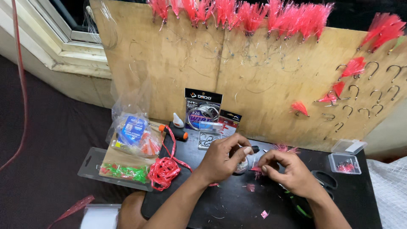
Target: The person assembles a fishing lure by wrapping pink tinsel around a hook and securing it with wire. They use pliers to twist the wire and scissors to trim the excess material.
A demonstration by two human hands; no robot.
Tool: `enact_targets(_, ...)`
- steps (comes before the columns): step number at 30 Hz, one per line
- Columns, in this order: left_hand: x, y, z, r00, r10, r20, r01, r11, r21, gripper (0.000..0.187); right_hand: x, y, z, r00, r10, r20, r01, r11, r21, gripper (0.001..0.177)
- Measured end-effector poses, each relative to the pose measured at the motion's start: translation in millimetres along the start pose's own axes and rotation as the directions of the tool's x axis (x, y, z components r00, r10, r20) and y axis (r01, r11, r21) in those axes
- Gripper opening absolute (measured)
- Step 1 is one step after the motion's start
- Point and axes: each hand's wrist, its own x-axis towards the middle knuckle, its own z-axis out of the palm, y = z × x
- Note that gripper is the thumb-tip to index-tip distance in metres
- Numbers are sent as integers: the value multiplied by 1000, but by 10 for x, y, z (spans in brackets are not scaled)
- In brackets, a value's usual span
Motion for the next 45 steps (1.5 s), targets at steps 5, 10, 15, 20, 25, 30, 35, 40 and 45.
enact_targets(5,29,-20,-61,997,64,-44,-65,998,-25,14,1,-24,13,1000,-17,8,17,1000,-21,11)
enact_targets(10,10,-37,50,975,215,-50,-211,975,75,12,18,-289,26,969,-224,-102,204,963,-177,25)
enact_targets(15,-25,-60,114,967,251,-39,-243,959,149,9,33,-254,115,930,-318,-181,294,944,-148,17)
enact_targets(20,-6,-106,5,977,214,-21,-211,971,114,8,80,-281,131,928,-336,-163,280,914,-292,11)
enact_targets(25,-11,-221,-114,985,169,19,-169,958,232,6,20,-232,163,895,-342,-286,60,728,-682,12)
enact_targets(30,-47,-263,-341,991,102,82,-126,911,392,20,-110,-612,183,923,-279,-264,-107,473,-875,16)
enact_targets(35,-50,-220,-530,990,137,17,-132,902,412,42,35,-607,733,975,-217,55,197,714,-671,19)
enact_targets(40,-48,-170,-610,989,145,2,-137,923,360,38,265,-459,1247,947,-103,306,298,637,-710,22)
enact_targets(45,-44,-131,-660,988,132,86,-149,962,231,20,327,-402,1310,919,-83,386,356,597,-719,16)
